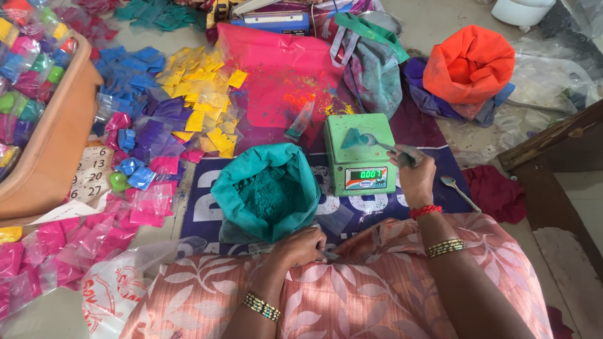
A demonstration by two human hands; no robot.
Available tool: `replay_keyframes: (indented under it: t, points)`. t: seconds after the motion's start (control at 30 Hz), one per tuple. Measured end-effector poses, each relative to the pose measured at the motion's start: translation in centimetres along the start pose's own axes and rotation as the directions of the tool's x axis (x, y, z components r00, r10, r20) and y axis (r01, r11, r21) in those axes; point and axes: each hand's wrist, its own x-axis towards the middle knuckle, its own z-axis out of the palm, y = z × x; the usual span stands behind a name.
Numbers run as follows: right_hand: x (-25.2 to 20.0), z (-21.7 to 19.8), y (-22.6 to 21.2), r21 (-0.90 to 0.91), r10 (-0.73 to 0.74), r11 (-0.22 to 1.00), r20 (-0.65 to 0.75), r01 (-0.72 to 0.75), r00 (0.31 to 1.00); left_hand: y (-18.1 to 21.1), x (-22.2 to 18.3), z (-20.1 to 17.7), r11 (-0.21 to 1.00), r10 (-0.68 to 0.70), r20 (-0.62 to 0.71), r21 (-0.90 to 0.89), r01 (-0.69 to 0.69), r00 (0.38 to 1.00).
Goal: Weighing colored powder and sealing it into small plastic packets.
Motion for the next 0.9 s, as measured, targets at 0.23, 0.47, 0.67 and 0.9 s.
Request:
replay_keyframes:
  t: [0.23, 0.47, 0.67, 0.9]
  points:
    - [-2.8, 1.2, -3.9, -0.547, -0.379, 0.735, 0.159, 0.4, 0.912, 0.5, -0.3, -0.3, 1.0, 0.018, -0.01, 0.012, -0.018, 1.0]
    - [-2.8, 0.0, -3.3, -0.567, -0.44, 0.697, 0.143, 0.438, 0.887, 0.6, -0.3, -0.6, 1.0, 0.008, 0.009, 0.003, -0.008, 1.0]
    - [-4.7, -3.9, -1.8, -0.174, -0.107, 0.98, -0.069, 0.094, 0.992, 2.4, -1.5, -2.2, 0.998, -0.01, -0.021, -0.066, 0.009, 1.0]
    - [-7.0, -2.6, 2.4, -0.396, 0.476, 0.853, 0.324, -0.34, 0.818, 0.4, 0.2, -0.5, 1.0, -0.001, 0.0, -0.017, 0.001, 1.0]
